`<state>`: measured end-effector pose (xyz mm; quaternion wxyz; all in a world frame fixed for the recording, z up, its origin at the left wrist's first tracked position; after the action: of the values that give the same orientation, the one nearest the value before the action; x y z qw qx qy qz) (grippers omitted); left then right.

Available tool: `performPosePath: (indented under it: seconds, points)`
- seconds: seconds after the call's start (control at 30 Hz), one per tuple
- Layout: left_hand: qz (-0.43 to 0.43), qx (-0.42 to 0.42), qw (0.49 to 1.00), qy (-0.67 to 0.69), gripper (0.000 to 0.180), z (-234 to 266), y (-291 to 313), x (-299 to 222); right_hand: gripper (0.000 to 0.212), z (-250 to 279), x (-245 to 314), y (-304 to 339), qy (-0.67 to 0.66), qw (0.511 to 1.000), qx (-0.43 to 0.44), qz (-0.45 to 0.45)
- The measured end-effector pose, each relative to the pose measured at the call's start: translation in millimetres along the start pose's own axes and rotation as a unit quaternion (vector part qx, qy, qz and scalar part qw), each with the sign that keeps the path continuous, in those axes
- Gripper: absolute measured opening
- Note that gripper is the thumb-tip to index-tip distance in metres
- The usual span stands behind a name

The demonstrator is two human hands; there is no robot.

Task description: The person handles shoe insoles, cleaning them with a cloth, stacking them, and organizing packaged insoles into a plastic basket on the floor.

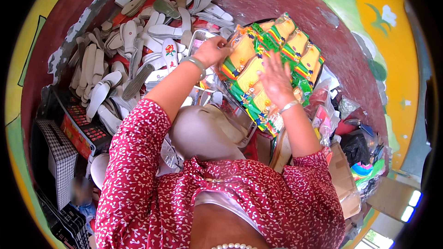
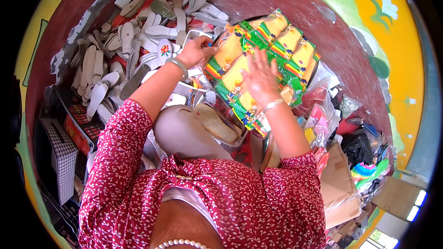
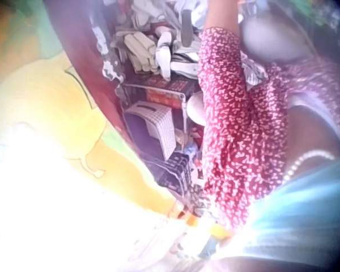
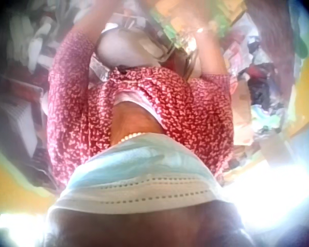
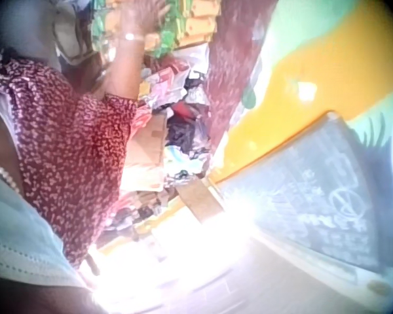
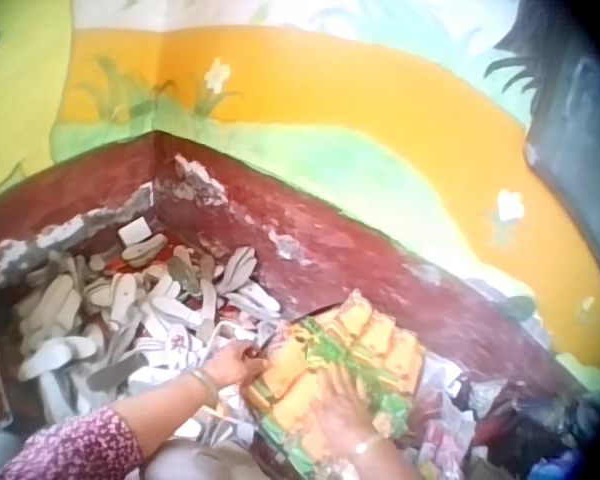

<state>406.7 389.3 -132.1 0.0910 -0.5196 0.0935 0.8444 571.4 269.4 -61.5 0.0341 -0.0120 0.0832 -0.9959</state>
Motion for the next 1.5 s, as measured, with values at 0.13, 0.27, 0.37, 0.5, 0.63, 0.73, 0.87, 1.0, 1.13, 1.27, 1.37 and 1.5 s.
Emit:
performPosePath:
  seconds: [0.13,0.27,0.37,0.5,0.63,0.73,0.87,1.0,1.13,1.27,1.37,1.5]
  points:
    - [-0.090,-0.064,0.993,0.042,0.044,18.9,1.5,6.2,0.051,48.5,-62.7,30.6,0.003,0.985,-0.142,-0.099]
    - [-0.212,-0.003,0.977,0.014,0.052,18.0,29.1,-7.5,0.051,52.7,-100.1,93.1,-0.060,0.959,-0.213,-0.179]
    - [-0.300,0.067,0.951,-0.035,0.053,6.3,51.0,-17.9,0.056,23.7,-82.6,132.5,-0.072,0.958,-0.205,-0.189]
    - [-0.344,0.113,0.927,-0.098,0.052,-13.6,65.0,-11.1,0.062,1.6,-40.9,161.8,-0.047,0.961,-0.145,-0.229]
    - [-0.336,0.122,0.926,-0.119,0.051,-22.9,62.6,-2.8,0.063,-40.0,-56.6,158.3,-0.099,0.938,-0.183,-0.278]
    - [-0.336,0.113,0.927,-0.123,0.051,-24.5,62.5,-1.4,0.063,-34.1,-56.4,137.1,-0.101,0.918,-0.170,-0.343]
    - [-0.352,0.107,0.922,-0.124,0.050,-28.7,61.5,-1.1,0.066,-28.4,-53.8,118.1,-0.078,0.916,-0.146,-0.367]
    - [-0.349,0.123,0.919,-0.133,0.049,-33.1,62.6,1.4,0.066,-35.9,-36.8,94.6,-0.064,0.942,-0.053,-0.324]
    - [-0.351,0.129,0.915,-0.151,0.050,-35.8,66.6,-6.3,0.065,-51.3,-41.9,96.7,-0.070,0.936,-0.108,-0.329]
    - [-0.314,0.136,0.929,-0.142,0.051,-36.6,65.5,-6.9,0.062,-50.0,-52.6,95.1,-0.145,0.920,-0.118,-0.345]
    - [-0.369,0.096,0.918,-0.110,0.052,-25.5,60.2,-12.4,0.057,-12.2,-71.5,101.0,-0.272,0.873,-0.175,-0.366]
    - [-0.308,0.088,0.936,-0.143,0.047,-5.4,61.0,-26.1,0.057,-1.7,-132.2,149.8,-0.252,0.868,-0.182,-0.388]
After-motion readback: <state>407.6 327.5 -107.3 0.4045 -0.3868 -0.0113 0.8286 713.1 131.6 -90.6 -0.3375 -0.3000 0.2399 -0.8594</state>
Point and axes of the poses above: each hand's wrist, its own y-axis away from the middle knuckle, its own z-axis out of the back of the hand, x = y × z, the point moved 8 cm from there along -y, towards the middle knuckle, and after that the axes turned 13 degrees about -x, right-handed, at the moved point
